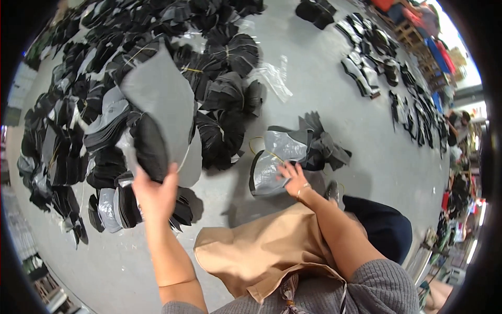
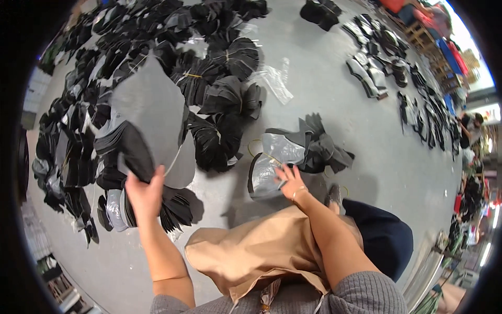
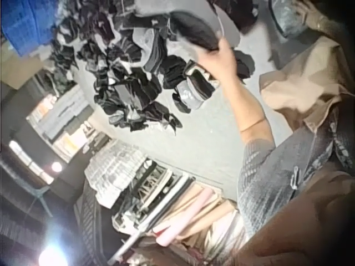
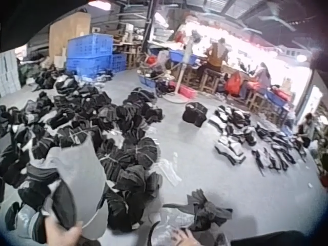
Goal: The person carries cut shoe pieces across the workshop, sits on the floor, and sorts, aligns, and secures bundles of the pieces using rubber bands.
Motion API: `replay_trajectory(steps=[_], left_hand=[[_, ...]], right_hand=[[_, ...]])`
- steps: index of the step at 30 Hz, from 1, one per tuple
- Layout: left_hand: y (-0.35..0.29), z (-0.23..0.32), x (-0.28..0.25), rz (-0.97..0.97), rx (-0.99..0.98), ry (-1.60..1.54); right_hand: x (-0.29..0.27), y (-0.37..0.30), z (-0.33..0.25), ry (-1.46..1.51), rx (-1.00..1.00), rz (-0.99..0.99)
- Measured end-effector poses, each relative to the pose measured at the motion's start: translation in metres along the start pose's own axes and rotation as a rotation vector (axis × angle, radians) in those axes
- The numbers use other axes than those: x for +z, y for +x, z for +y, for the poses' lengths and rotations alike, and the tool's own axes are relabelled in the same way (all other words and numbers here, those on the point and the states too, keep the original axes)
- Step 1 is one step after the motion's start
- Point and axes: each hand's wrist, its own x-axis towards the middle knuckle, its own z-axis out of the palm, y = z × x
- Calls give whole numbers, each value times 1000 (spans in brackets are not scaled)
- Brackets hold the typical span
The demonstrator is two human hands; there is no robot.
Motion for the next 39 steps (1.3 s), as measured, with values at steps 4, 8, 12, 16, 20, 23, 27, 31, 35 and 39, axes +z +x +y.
replay_trajectory(steps=[4,8,12,16,20,23,27,31,35,39], left_hand=[[-29,-19,62,-50,332,181],[-58,-11,93,-177,346,417],[-58,-15,84,-498,-19,-135],[-33,-8,72,-772,-544,-448],[-39,-82,71,-870,-484,-301],[-46,-110,29,-843,-451,-385],[-34,-141,40,-1095,-406,-364],[-8,-108,132,-1164,-186,130],[-47,-114,195,-1046,-69,237],[-72,-124,243,-940,41,336]], right_hand=[[38,-45,-21,333,180,93],[11,-1,-26,557,327,612],[-23,39,-16,1303,399,597],[-12,39,-9,2942,-348,-130],[10,23,-34,2894,-133,39],[7,15,0,2161,531,237],[36,40,5,756,580,310],[57,68,5,826,608,-110],[70,46,2,1495,455,169],[55,23,24,2448,603,150]])
